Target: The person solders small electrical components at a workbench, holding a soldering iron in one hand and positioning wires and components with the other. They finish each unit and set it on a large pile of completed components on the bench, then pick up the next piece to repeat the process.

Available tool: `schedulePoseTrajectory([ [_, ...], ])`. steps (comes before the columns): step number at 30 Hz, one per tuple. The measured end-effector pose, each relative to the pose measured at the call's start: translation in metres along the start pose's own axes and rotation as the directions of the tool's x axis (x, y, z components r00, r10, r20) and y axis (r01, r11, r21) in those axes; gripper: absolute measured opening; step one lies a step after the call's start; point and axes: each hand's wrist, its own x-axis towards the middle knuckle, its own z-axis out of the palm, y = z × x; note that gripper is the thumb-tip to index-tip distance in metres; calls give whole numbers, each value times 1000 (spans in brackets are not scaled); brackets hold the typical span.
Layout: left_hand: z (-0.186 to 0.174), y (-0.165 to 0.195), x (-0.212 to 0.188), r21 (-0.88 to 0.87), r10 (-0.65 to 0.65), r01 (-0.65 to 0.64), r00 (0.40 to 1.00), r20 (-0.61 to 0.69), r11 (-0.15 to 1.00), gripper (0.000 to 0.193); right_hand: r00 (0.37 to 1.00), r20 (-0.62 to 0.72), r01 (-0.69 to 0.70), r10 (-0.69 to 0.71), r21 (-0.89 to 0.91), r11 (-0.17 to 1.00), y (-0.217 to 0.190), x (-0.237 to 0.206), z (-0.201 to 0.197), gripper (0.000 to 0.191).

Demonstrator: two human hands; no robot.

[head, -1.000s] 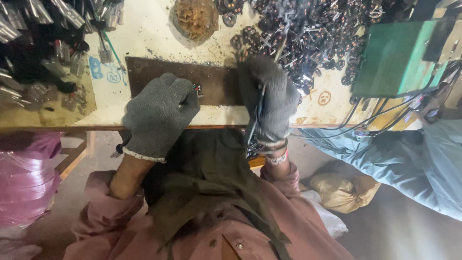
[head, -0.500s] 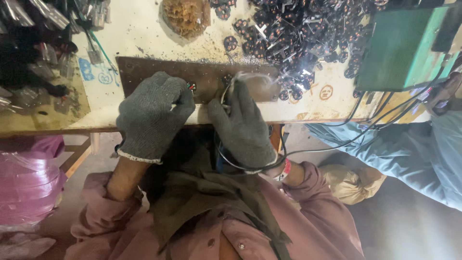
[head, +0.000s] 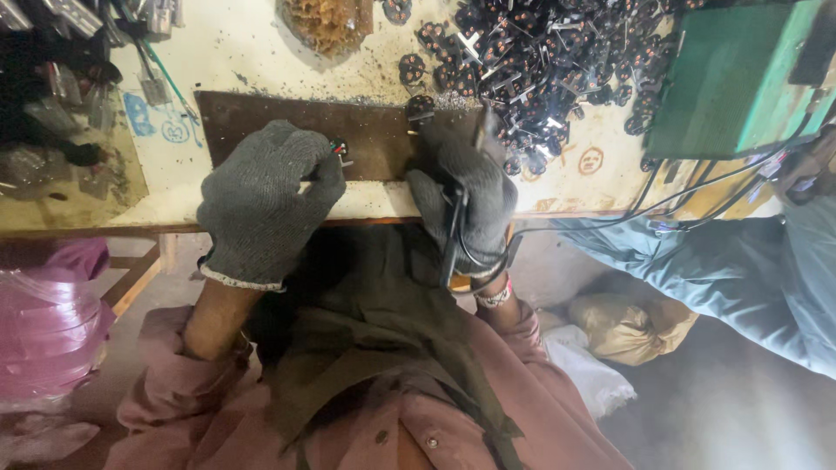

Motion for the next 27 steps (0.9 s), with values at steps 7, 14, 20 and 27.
schedulePoseTrajectory([
  [7, -2, 4, 3, 27, -8, 8, 1000, 6, 1000, 14, 997, -48, -52, 63, 210, 976, 11, -9, 4, 45],
  [14, 12, 16, 3, 129, -4, -8, 996, 89, 992, 8, 999, -21, -25, 25, 11, 1000, 34, -46, 12, 27],
  [20, 26, 17, -3, 125, -50, 24, 976, 211, 992, 9, 950, -110, -202, 293, 500, 842, 37, -35, 36, 19],
  [27, 3, 22, -24, 260, 12, -14, 1000, 11, 966, 36, 939, 77, -278, 336, 744, 608, 7, -16, 31, 33],
])
